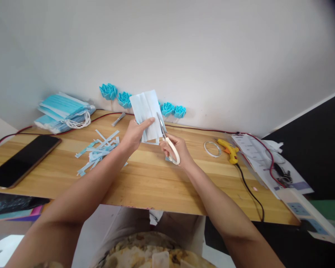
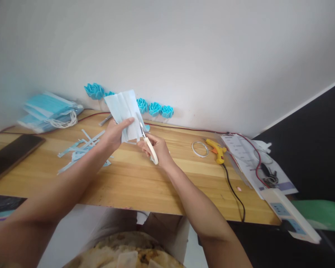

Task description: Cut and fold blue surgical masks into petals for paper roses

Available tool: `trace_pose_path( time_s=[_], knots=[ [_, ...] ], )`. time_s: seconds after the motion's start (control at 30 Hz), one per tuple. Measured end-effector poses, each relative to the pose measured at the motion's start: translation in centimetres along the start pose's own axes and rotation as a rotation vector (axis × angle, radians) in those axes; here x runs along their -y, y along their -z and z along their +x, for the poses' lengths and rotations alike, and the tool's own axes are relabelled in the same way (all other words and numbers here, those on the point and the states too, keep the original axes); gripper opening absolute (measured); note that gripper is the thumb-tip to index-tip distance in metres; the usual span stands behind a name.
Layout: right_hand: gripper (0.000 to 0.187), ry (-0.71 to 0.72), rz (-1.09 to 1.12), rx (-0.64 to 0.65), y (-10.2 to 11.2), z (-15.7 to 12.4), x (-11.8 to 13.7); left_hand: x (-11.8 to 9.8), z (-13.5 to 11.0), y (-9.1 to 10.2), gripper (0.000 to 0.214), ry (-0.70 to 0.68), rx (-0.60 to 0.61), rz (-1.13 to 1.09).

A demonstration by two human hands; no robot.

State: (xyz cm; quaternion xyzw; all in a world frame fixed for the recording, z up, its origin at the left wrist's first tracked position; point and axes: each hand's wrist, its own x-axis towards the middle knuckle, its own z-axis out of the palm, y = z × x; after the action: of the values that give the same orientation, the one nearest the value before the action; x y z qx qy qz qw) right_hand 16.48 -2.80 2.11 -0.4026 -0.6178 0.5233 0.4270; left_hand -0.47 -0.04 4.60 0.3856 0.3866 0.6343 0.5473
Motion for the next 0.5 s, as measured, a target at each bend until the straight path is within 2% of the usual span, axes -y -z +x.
trace_pose_path(
  time_s=[0.23,0.37,0.5],
  knots=[
    [0.04,-0.023,-0.039,0.017,-0.2,0.0,0.5,0.1,0.2,0.2,0.06,-0.017,-0.033,0.028],
    [0.048,-0.016,-0.072,0.053,-0.2,-0.3,1.4,0.0,-0.1,0.1,0.058,-0.008,-0.003,0.032],
    [0.057,-0.014,-0.075,0.035,-0.1,-0.4,1.6,0.3,-0.4,-0.1,0.053,0.019,0.02,0.059]
  ],
)
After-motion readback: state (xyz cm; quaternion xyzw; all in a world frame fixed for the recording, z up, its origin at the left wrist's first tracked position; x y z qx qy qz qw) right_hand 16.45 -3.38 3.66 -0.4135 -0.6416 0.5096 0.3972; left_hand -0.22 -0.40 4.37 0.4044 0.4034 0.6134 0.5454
